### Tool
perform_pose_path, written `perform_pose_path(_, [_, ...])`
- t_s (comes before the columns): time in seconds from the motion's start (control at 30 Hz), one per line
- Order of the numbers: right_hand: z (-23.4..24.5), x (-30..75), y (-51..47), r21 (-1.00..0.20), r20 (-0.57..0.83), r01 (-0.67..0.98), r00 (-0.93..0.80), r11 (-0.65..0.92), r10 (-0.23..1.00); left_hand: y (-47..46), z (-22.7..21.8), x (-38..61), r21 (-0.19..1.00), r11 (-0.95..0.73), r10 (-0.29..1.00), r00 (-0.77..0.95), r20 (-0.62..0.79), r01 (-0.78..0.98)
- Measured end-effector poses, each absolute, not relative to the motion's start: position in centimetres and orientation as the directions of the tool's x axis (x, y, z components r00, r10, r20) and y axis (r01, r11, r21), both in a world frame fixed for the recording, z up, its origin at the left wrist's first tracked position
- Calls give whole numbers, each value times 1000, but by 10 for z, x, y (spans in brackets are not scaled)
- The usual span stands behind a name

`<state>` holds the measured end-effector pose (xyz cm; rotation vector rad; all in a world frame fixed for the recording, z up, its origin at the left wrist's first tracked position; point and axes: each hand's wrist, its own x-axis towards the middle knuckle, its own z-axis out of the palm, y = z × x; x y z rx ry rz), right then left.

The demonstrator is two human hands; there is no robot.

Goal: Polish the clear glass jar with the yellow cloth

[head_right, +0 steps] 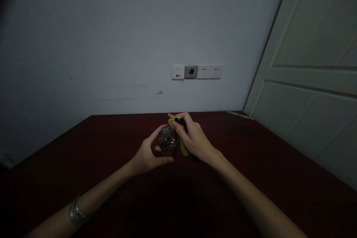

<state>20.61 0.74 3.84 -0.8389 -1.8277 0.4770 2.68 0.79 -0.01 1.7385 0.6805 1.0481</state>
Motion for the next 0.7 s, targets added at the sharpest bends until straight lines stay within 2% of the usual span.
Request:
perform_pose_path(0.17, [39,212,7,-544,658,399,-342,738,671,8,-4,29,937,-345,841,428,330,-43])
perform_pose_path(0.33, [36,214,3,-321,753,361,-463,875,467,8,-8,30,937,-346,858,390,335,-44])
perform_pose_path(0.4, [37,215,2,-284,768,331,-484,900,420,9,-8,30,935,-353,856,390,339,-37])
perform_pose_path(0.47, [40,215,1,-325,758,336,-466,884,456,9,-9,30,933,-358,854,393,341,-32])
perform_pose_path(0.6, [46,213,5,-521,668,356,-395,775,631,8,-10,30,936,-349,858,389,336,-37])
perform_pose_path(0.7, [46,211,8,-616,630,332,-338,714,700,6,-10,30,941,-333,856,401,327,-56])
